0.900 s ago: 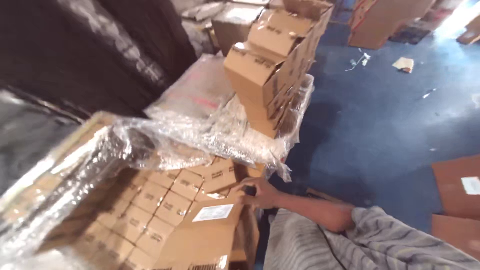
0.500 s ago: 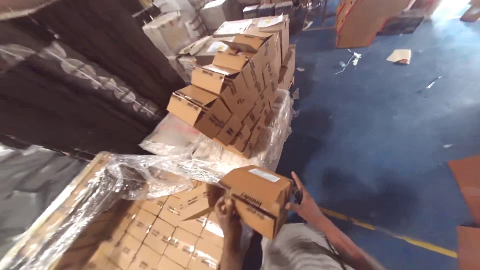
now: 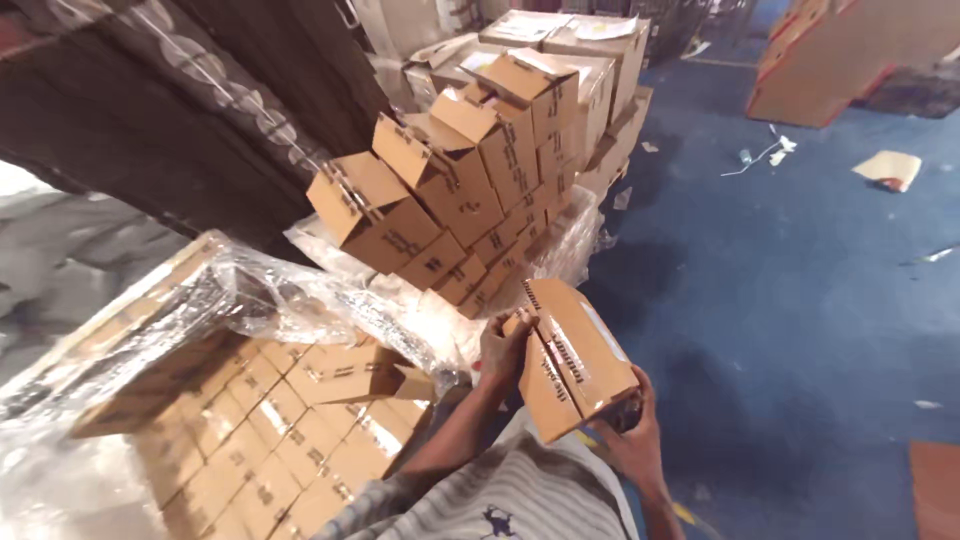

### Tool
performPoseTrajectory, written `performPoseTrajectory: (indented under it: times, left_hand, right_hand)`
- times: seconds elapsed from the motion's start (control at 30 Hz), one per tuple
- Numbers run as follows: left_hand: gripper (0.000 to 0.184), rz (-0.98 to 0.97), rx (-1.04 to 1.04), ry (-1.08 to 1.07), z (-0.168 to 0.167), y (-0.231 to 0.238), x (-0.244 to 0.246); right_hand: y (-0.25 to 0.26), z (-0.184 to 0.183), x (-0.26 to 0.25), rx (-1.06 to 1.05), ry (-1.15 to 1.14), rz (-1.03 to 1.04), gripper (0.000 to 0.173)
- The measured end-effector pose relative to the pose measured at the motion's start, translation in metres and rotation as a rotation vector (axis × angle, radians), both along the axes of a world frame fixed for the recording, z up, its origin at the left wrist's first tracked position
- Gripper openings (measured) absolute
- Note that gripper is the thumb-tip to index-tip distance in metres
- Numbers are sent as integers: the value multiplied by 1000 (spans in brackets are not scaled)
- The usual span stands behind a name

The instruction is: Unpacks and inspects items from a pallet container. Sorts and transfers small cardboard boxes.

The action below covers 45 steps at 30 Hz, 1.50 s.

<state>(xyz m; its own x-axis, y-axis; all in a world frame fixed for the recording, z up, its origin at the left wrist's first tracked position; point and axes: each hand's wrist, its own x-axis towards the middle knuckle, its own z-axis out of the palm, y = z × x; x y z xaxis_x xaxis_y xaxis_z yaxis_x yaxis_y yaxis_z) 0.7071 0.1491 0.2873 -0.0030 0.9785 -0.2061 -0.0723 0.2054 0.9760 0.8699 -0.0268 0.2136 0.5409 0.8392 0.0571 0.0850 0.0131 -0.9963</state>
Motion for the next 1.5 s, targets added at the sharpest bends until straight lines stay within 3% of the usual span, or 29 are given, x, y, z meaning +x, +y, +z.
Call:
performPoseTrajectory:
  times: [0.2,0.33,0.4,0.5,0.6,0.73,0.8,0.87,0.97,1.07,1.27,1.4,1.5]
  left_hand:
    - [44,-182,501,-168,49,86,34]
    - [53,-300,905,-76,112,151,64]
    - [54,-291,1037,64,147,186,85]
    - [65,-256,1195,289,205,251,120]
    - [61,-121,1204,364,254,342,153]
    - [26,30,1017,246,287,461,166]
    - [38,64,936,262,277,509,158]
    - [53,97,809,430,254,539,150]
    - [59,190,514,511,225,551,153]
    - [83,262,470,392,222,548,157]
    - [49,352,473,393,222,525,172]
    - [46,435,330,104,216,501,168]
    - [43,477,472,132,203,456,156]
  right_hand:
    - [116,18,67,213,214,3,115]
    - [200,49,108,409,465,92,80]
    - [253,69,134,490,462,188,88]
    - [338,115,165,527,229,248,104]
    - [431,166,195,542,55,343,89]
    - [547,212,219,468,-129,366,74]
    - [596,216,228,334,-338,355,68]
    - [616,213,233,163,-468,413,57]
    - [636,191,241,121,-535,501,49]
    - [652,177,246,165,-485,566,56]
    - [672,152,253,228,-367,655,63]
    - [669,132,250,413,-302,636,62]
    - [658,110,247,480,-171,551,57]
